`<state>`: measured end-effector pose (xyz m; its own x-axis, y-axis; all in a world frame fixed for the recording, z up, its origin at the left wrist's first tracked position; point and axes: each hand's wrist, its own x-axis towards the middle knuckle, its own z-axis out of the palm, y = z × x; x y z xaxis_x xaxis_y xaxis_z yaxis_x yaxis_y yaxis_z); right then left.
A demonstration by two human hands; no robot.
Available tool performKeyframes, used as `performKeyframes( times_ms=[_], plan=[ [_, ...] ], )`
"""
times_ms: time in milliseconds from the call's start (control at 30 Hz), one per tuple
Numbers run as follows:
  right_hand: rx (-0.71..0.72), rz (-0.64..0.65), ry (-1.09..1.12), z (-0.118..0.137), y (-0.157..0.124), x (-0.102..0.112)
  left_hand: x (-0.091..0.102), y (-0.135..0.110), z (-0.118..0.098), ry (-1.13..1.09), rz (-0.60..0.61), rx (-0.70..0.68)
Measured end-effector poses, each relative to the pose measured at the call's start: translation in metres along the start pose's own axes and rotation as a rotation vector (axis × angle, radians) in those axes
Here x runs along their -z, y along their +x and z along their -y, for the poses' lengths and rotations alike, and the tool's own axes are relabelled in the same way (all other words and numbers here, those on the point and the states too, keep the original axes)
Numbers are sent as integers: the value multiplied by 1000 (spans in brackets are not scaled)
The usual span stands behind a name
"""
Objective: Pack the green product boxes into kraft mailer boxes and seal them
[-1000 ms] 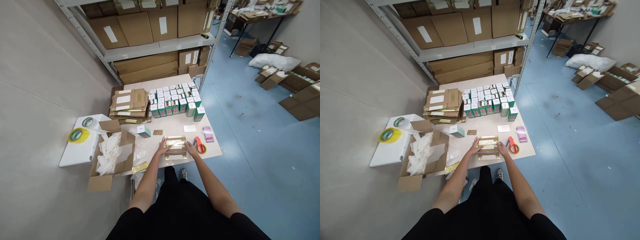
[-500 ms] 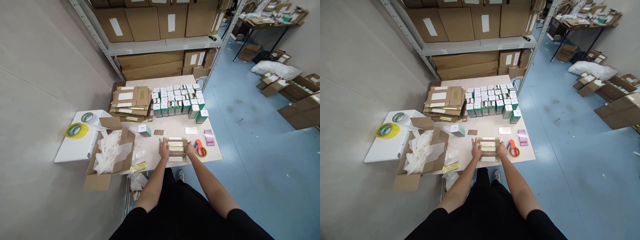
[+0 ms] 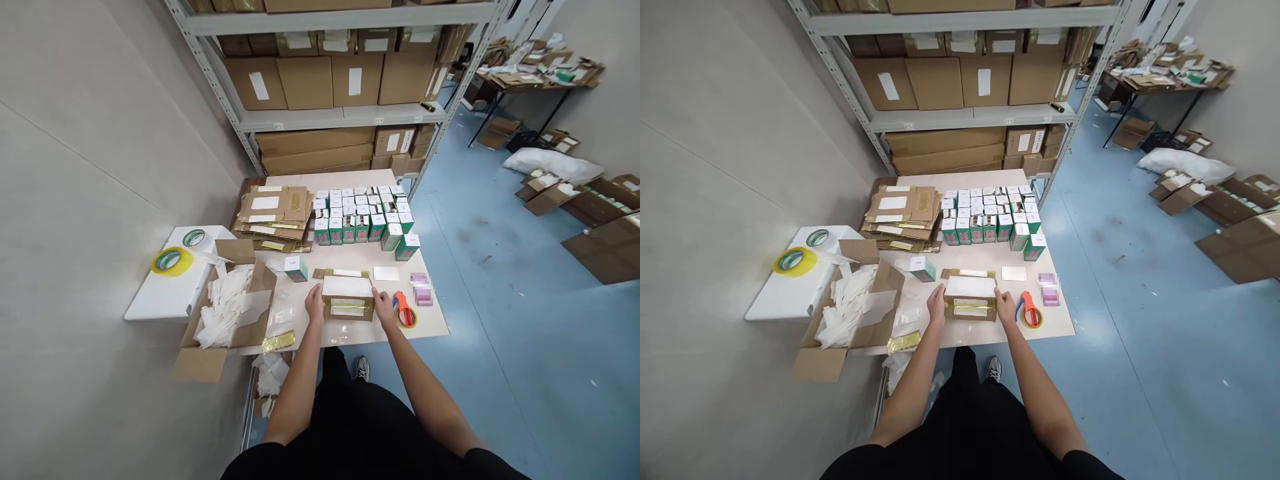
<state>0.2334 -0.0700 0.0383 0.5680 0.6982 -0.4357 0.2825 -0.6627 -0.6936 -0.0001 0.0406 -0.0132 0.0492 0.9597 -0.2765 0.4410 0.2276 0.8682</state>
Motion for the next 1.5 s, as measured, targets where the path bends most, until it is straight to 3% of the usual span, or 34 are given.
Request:
performKeyframes(
  times_ms=[100,267,467,600,700,767,833,933,1000,1067,1167,1233,1333,1433,1500],
  plan=[
    [65,-29,17,-15,-4,-12,-5,-7,5,-70,-70,81],
    [19,86,-178,-42,-5,-29,-13,-22,27,132,102,173],
    [-34,146,-157,-27,3,-24,-9,-20,23,117,250,121],
    [-74,59,147,-9,7,-13,-2,-15,12,-44,230,84],
    [-75,5,544,-7,8,-7,7,-17,12,-341,191,63],
    [-134,42,702,-13,10,-6,14,-23,16,-516,185,72],
    [-249,119,731,-24,10,-6,19,-30,23,-584,180,138],
    [-405,207,669,-42,7,-7,27,-40,30,-530,159,359],
    [-434,239,626,-50,5,-9,31,-44,31,-458,153,472],
    [-417,271,590,-52,2,-11,34,-47,28,-394,175,489],
    [-318,304,546,-49,-2,-14,35,-48,21,-336,240,439],
    [-214,243,511,-46,-3,-13,34,-48,15,-322,223,417],
    [-88,41,494,-35,-3,-4,33,-48,4,-256,23,309],
    [82,-120,516,-13,-1,5,34,-51,-8,-95,-233,38],
    [245,-86,500,7,-1,3,33,-54,-17,-6,-228,-165]
  ],
)
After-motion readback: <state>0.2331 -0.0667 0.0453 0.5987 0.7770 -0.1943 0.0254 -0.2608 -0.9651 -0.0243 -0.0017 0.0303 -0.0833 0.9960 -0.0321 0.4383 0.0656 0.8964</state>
